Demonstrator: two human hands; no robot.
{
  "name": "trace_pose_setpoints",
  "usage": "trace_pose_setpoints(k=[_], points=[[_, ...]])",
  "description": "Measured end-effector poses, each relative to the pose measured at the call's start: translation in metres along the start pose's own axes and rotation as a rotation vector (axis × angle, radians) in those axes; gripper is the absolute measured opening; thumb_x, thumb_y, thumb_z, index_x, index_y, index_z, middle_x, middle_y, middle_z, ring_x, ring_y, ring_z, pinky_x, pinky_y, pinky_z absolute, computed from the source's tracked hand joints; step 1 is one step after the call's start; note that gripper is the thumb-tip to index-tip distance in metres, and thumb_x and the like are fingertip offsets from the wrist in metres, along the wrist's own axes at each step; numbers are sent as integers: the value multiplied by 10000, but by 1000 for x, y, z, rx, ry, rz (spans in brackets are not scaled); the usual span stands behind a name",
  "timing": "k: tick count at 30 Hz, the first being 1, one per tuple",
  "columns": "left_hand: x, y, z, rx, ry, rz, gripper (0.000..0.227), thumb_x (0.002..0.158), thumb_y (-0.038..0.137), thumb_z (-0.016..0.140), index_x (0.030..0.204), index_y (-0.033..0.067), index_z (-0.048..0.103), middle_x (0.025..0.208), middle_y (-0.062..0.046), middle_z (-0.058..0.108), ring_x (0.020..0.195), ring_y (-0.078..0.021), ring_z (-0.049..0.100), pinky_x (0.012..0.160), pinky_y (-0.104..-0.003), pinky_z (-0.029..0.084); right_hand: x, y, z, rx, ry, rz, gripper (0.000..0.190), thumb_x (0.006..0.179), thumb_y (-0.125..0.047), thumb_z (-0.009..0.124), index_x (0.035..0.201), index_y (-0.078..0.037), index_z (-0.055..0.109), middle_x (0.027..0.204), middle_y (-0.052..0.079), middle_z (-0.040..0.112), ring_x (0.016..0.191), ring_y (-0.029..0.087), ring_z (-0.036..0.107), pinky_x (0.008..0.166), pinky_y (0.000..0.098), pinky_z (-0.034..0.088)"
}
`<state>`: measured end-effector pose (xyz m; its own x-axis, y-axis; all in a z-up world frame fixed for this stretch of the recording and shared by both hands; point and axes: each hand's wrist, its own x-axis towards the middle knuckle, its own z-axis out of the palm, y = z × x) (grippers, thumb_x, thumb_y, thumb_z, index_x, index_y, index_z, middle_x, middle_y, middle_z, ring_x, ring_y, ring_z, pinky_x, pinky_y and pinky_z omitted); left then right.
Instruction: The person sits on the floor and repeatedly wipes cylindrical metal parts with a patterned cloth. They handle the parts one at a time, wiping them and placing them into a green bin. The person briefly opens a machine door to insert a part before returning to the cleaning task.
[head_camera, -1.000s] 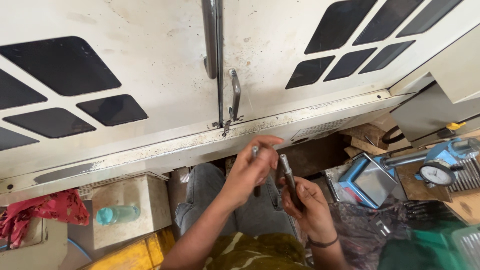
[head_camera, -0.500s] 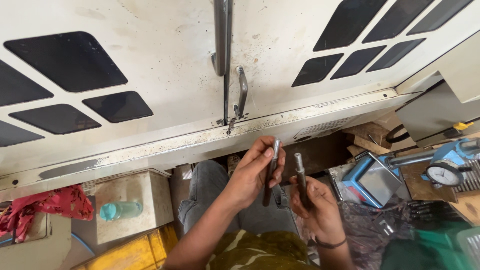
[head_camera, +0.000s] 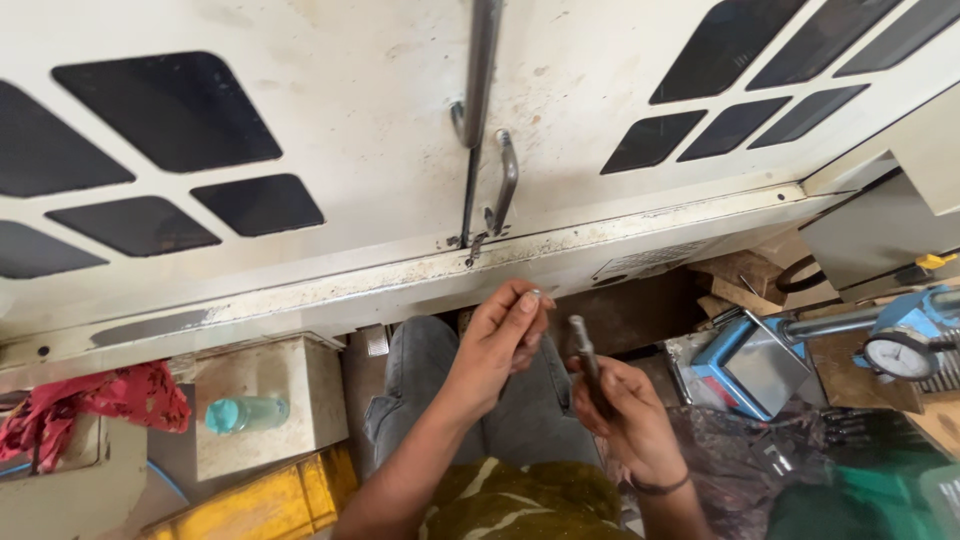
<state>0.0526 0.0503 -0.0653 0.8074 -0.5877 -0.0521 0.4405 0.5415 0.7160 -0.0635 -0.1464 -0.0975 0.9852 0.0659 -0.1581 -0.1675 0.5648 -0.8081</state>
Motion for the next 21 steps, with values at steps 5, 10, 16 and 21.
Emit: trace_pose_setpoints(k=[5, 10, 16, 21], points=[[-20, 6, -13, 422, 62, 216, 190, 1032, 211, 693, 1123, 45, 687, 875, 28, 631, 750, -38, 545, 660, -228, 455, 13, 14, 20, -156, 26, 55, 415, 1054, -217, 530, 1324, 80, 636, 814, 121, 691, 526, 100, 452, 485, 261, 373], [-52, 29, -19, 637, 158, 122, 165, 925, 181, 783, 1001, 42, 737, 796, 12, 673, 677, -39, 514, 574, -235, 395, 16, 21, 39, -372, 16, 34, 369, 1018, -139, 590, 1333, 32, 677, 838, 114, 731, 556, 89, 467, 512, 253, 404], [-84, 53, -38, 675, 228, 103, 148, 920, 128, 772, 1018, 18, 760, 815, -16, 738, 694, -45, 579, 597, -227, 435, 19, 6, 37, -639, 26, 53, 410, 877, -63, 690, 1279, 14, 702, 932, 128, 803, 607, 76, 525, 540, 228, 448], [-107, 56, -67, 474, 278, 228, 165, 937, 68, 734, 1074, -22, 750, 900, -79, 790, 832, -110, 728, 724, -252, 562, 32, 6, 33, -151, -222, -94, 420, 936, -129, 726, 1322, 17, 651, 977, 161, 749, 783, 203, 662, 650, 337, 536]])
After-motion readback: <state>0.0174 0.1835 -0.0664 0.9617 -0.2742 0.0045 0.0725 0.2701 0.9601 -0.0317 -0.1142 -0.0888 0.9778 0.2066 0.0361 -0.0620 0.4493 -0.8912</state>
